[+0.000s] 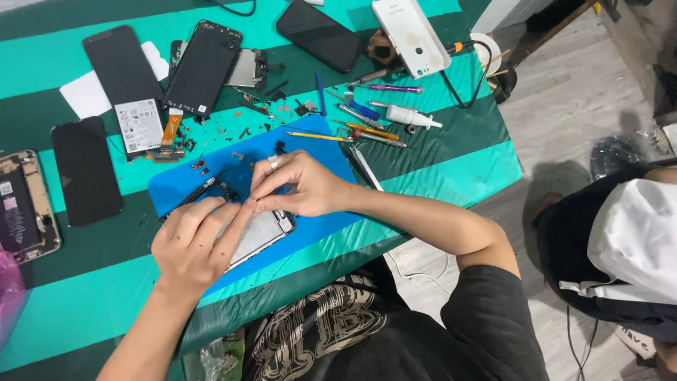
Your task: Installing internal components and shielding into a smartphone chassis during a repair process.
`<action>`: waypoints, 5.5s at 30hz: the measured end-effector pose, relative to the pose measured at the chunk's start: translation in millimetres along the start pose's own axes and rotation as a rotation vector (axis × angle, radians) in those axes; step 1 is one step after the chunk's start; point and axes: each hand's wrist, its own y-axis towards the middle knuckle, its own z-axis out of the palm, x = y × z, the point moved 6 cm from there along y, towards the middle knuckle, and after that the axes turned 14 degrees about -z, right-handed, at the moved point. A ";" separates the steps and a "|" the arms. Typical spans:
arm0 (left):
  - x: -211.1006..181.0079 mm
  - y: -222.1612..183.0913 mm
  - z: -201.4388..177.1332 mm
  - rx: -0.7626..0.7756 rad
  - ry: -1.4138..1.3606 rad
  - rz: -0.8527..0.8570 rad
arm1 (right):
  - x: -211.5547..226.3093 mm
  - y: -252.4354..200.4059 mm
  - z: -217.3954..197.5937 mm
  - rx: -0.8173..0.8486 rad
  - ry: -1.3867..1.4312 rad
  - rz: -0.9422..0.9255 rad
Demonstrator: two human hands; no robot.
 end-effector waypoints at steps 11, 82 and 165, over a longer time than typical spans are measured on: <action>-2.0 5.7 -10.7 -0.130 0.004 -0.012 | 1.0 -3.9 4.7 0.013 0.154 0.076; 13.5 -16.0 27.0 0.147 -0.559 -0.602 | 25.7 4.2 2.8 0.069 -0.383 -0.048; 9.2 -2.4 4.6 -0.095 -0.571 -0.475 | 18.7 3.3 12.7 0.060 0.138 0.133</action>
